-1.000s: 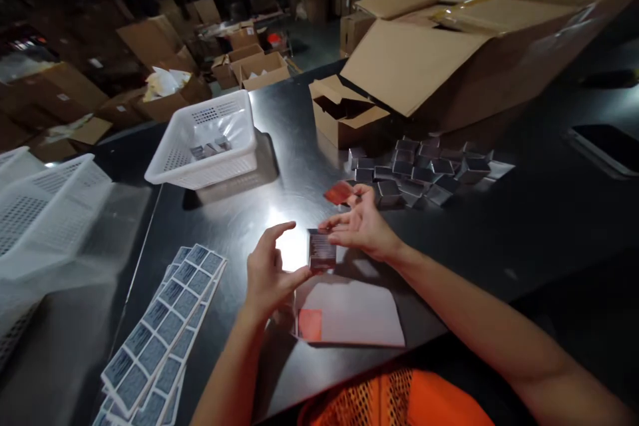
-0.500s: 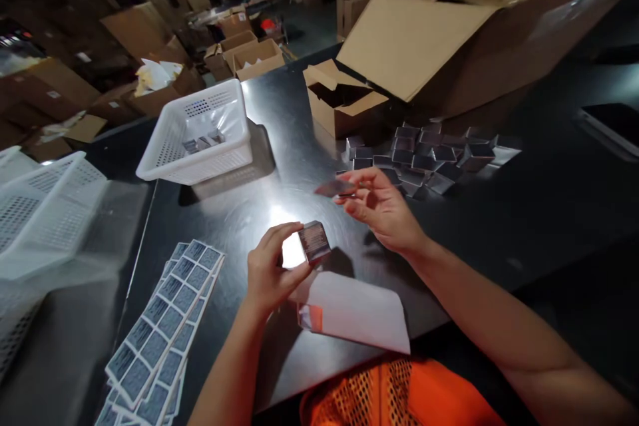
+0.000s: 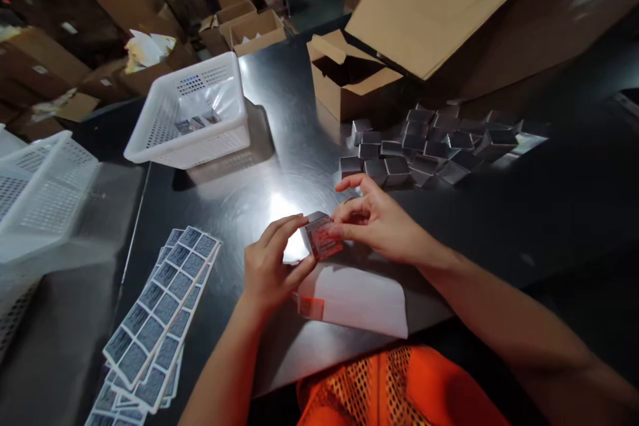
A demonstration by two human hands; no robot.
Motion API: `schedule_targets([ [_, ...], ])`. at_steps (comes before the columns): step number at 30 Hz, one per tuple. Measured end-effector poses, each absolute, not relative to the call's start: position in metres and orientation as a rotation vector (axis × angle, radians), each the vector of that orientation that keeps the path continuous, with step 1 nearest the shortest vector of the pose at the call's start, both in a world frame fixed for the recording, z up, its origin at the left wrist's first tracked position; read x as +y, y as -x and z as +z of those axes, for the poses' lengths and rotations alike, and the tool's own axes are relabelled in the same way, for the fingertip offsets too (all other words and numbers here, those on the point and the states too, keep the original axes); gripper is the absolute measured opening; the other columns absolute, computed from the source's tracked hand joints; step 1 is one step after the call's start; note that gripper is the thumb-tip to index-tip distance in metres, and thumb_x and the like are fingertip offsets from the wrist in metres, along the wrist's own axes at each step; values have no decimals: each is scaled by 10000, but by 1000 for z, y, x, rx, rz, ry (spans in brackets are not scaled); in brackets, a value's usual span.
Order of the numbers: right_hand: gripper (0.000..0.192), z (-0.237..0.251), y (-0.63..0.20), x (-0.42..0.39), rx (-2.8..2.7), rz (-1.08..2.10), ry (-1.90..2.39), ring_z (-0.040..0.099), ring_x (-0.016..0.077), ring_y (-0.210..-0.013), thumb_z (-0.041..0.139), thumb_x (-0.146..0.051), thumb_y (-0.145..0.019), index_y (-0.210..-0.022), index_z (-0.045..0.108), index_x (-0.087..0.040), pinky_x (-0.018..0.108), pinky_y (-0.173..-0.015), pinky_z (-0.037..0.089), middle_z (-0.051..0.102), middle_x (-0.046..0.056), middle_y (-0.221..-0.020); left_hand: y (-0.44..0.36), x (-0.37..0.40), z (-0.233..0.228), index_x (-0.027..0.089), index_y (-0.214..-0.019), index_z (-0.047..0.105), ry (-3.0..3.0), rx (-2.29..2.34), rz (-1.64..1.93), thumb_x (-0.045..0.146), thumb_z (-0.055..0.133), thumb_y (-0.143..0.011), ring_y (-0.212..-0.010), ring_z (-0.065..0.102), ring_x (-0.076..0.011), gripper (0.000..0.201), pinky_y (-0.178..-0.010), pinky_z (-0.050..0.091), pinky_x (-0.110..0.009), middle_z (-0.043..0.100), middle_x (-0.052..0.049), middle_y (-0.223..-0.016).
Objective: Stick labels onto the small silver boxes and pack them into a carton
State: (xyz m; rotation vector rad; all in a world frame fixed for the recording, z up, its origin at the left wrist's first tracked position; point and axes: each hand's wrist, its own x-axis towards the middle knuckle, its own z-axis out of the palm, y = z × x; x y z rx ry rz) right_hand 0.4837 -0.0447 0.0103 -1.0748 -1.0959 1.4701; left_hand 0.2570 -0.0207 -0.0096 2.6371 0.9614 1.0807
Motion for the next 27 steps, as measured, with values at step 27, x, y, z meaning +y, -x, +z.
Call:
schedule_targets([
  [27, 606, 10, -474, -49, -1081, 1355, 1197, 675, 128, -627, 878, -312, -690, -1090, 427, -248, 236, -594, 540, 715, -51, -763, -260, -25, -7, 175, -1278, 605, -2722, 991, 1095, 287, 763, -857, -994, 749, -201, 464, -769, 598, -230, 744, -114, -1195],
])
